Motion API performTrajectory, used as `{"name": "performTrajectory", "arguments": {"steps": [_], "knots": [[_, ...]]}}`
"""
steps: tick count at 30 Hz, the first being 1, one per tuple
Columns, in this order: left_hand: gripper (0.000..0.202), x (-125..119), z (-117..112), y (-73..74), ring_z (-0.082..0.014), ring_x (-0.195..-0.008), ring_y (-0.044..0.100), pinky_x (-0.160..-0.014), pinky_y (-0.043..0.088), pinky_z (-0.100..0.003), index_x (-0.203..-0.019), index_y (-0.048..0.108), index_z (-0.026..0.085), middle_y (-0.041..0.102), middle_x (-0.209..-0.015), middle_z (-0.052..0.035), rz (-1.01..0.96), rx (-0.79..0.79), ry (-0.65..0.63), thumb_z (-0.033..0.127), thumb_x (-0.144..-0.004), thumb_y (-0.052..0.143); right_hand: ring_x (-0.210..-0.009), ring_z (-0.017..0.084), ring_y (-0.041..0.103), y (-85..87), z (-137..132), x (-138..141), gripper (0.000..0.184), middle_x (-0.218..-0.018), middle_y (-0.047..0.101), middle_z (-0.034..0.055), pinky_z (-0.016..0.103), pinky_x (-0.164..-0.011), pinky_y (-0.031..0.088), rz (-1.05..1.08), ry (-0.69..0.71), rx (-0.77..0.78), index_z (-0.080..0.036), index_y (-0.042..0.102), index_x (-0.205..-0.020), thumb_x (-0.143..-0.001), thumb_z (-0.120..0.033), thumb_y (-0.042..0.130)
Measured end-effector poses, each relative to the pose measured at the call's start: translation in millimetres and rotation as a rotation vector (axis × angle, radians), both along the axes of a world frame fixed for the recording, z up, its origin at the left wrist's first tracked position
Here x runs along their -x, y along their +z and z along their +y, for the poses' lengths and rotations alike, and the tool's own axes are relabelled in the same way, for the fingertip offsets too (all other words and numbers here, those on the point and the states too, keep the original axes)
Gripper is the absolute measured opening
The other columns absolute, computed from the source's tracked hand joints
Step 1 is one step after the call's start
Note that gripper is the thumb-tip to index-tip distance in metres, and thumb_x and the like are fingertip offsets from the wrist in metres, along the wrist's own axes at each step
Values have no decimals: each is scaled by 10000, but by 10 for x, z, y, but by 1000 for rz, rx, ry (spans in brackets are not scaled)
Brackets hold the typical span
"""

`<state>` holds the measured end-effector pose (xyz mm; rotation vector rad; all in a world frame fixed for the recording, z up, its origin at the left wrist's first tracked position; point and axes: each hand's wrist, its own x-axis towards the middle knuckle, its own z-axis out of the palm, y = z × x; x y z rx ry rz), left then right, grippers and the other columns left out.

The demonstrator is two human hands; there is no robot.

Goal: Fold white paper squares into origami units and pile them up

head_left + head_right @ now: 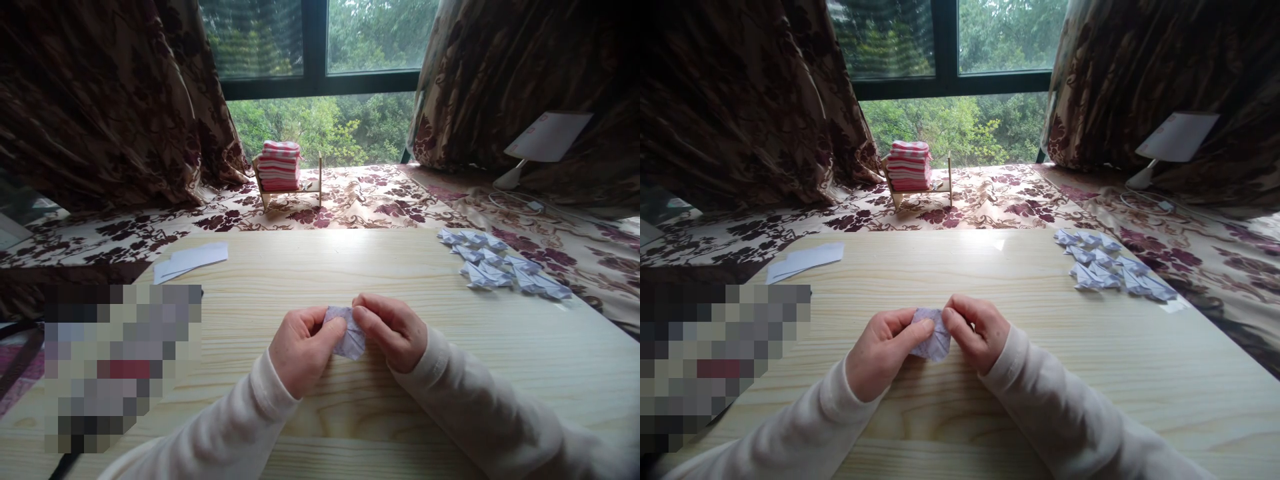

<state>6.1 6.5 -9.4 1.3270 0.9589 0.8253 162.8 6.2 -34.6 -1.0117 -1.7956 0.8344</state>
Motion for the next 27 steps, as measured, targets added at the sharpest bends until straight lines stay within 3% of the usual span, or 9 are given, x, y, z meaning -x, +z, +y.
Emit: {"name": "performTrajectory", "arguments": {"steps": [8,13,16,20,22,27], "knots": [[228,-7,30,-24,-119,-575,522,-562,418,-234,-666,625,108,602,-616,-19,-52,64,124,334,-667,652,-476,83,328,46,-3,26,310,-510,338,-53,221,-451,287,-15,-18,-40,-195,397,-580,-874,-292,407],[225,5,47,-38,-145,-654,568,-640,450,-255,-717,671,110,661,-695,-42,-91,53,112,332,-679,661,-483,86,346,52,2,39,310,-517,367,-45,223,-457,317,-12,-97,-41,-188,433,-594,-879,-309,417],[216,25,74,-76,-131,-623,547,-607,428,-242,-740,681,114,647,-669,-27,-60,18,165,324,-703,648,-486,87,369,27,5,31,298,-517,386,-42,227,-468,346,-35,-72,-33,-180,473,-613,-886,-287,419],[220,59,115,-118,-121,-606,530,-589,410,-232,-765,682,122,627,-643,-14,-38,-19,226,333,-728,631,-575,108,486,-6,16,1,105,-638,517,-14,246,-545,431,-62,-77,-132,-163,563,-914,-851,-226,507],[214,70,121,-119,-115,-603,526,-584,408,-224,-775,686,126,620,-635,-7,-20,-38,218,327,-737,626,-665,126,535,-3,25,-13,265,-759,568,14,255,-574,460,-57,-107,-234,-176,516,-1070,-809,-182,562],[189,72,103,-81,-114,-599,534,-575,415,-215,-742,691,127,625,-634,-6,-19,-49,183,308,-728,637,-747,142,552,39,38,-13,312,-905,594,57,261,-577,494,-122,13,-358,-209,549,-1044,-764,-72,530]]}}
